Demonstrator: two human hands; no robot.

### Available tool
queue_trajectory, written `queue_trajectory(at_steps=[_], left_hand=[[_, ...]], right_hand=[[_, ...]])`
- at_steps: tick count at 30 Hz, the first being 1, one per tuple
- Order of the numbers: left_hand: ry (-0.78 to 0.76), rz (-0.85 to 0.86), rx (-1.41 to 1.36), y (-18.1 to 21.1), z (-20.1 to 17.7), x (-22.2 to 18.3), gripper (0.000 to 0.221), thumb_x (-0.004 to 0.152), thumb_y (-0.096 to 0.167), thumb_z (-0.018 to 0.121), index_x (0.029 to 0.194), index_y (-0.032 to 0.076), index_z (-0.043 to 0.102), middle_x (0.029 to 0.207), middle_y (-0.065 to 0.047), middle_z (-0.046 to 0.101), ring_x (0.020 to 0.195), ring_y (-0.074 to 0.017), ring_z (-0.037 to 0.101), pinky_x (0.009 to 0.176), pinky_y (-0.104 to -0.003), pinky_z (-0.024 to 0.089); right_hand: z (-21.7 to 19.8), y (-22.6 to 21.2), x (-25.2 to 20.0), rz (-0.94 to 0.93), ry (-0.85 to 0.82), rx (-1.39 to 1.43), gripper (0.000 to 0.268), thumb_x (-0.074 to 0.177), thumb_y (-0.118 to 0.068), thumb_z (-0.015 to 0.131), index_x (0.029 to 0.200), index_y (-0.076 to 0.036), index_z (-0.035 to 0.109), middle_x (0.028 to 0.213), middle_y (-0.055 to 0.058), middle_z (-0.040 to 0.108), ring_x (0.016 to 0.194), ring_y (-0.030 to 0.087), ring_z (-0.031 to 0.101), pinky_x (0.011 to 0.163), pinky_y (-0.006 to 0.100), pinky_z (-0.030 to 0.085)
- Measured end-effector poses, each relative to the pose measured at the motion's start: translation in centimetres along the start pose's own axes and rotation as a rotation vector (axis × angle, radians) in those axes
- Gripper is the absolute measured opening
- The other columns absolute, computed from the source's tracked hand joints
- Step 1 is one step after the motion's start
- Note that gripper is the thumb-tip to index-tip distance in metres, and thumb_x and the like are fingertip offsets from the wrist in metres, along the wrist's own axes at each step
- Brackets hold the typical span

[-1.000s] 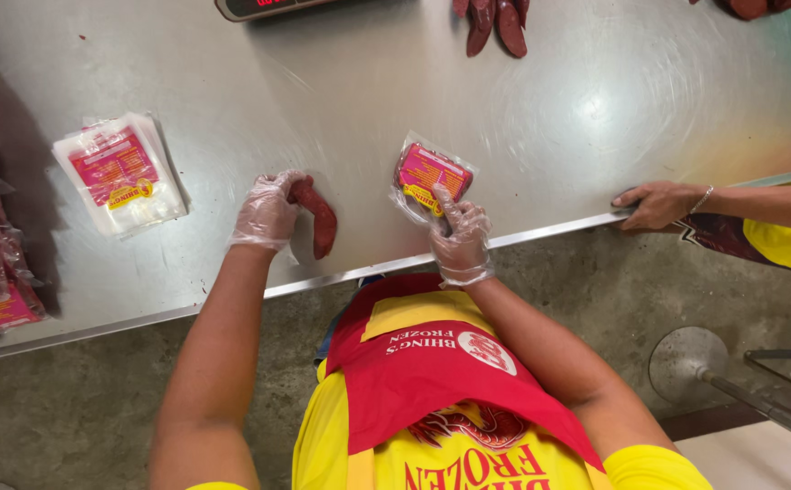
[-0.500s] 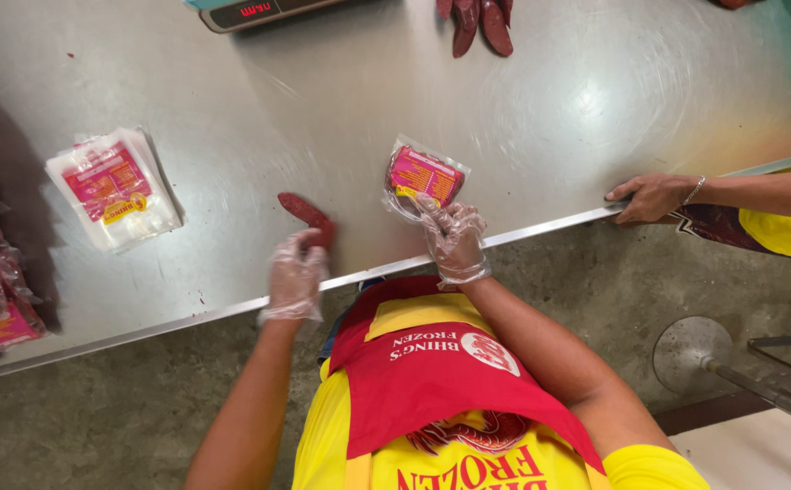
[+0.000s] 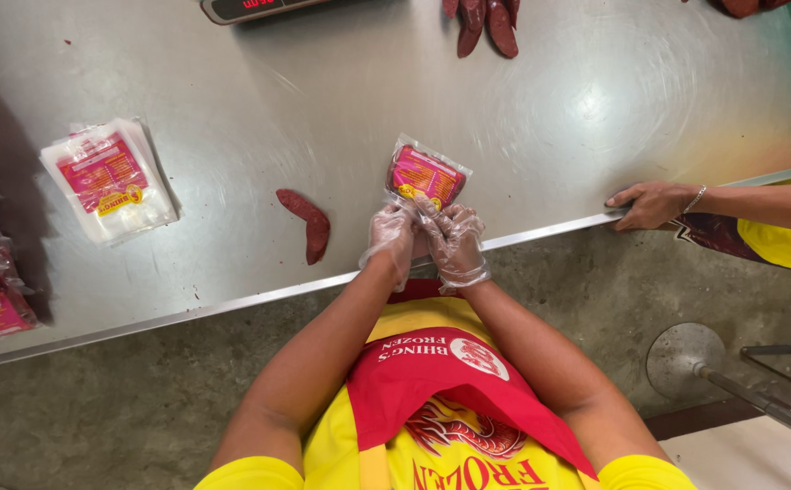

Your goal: The person places red meat slices into clear plastic bags on a stainless steel table. They arrange the slices inside the bags and seal them, then place the finished packages onto a stack. A digital scale is visible on the table, and the person occasionally moves items near it.

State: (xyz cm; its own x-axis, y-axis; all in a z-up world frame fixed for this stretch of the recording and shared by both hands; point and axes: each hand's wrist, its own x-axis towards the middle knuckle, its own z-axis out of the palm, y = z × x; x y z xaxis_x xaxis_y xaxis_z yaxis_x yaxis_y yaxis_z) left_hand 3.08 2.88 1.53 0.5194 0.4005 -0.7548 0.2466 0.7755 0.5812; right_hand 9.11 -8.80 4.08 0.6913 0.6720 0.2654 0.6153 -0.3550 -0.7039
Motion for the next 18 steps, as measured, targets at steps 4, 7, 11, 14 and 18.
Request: queue_trajectory(at_steps=[4,7,11,14,18], left_hand=[[-0.14,-0.044,-0.116,-0.2,-1.3,0.6,0.015,0.094,0.008,0.07,0.11,0.007,0.067,0.096,-0.006,0.071,0.083,-0.0147,0.068,0.076,-0.03,0.057],[-0.074,0.002,-0.22,-2.0,-0.7,2.3,0.014,0.092,0.002,0.067,0.105,0.007,0.062,0.092,-0.01,0.069,0.078,-0.0187,0.069,0.068,-0.036,0.061],[-0.146,0.136,-0.094,-2.2,-0.5,3.2,0.017,0.092,0.006,0.074,0.107,0.005,0.067,0.091,-0.008,0.07,0.08,-0.0183,0.068,0.069,-0.036,0.058],[-0.008,0.331,0.664,1.4,-4.6,-0.1,0.022,0.087,0.015,0.075,0.108,0.009,0.072,0.094,-0.004,0.075,0.086,-0.0187,0.071,0.08,-0.036,0.058],[0.223,0.707,1.072,5.7,-11.3,-5.5,0.035,0.089,0.025,0.074,0.118,0.007,0.066,0.105,-0.016,0.068,0.095,-0.0297,0.068,0.087,-0.044,0.053]], right_hand=[[0.1,-0.2,-0.1,0.036,-0.024,0.013,0.036,0.098,-0.015,0.07,0.133,-0.021,0.072,0.091,0.009,0.059,0.086,0.025,0.054,0.078,0.042,0.044],[0.4,0.1,0.1,0.07,-0.054,0.007,0.036,0.098,-0.017,0.069,0.134,-0.022,0.072,0.09,0.008,0.06,0.086,0.025,0.054,0.079,0.043,0.043],[0.7,0.3,-0.3,0.052,-0.008,-0.067,0.037,0.099,-0.022,0.069,0.136,-0.023,0.072,0.101,0.01,0.059,0.095,0.027,0.053,0.089,0.044,0.043],[0.7,-0.5,-0.2,-0.064,0.082,-0.212,0.047,0.098,-0.028,0.07,0.144,-0.018,0.063,0.124,0.013,0.058,0.109,0.032,0.053,0.1,0.046,0.039],[0.5,-2.2,0.8,-0.089,0.029,-0.361,0.058,0.095,-0.031,0.071,0.149,-0.015,0.054,0.145,0.011,0.056,0.119,0.032,0.053,0.106,0.045,0.036]])
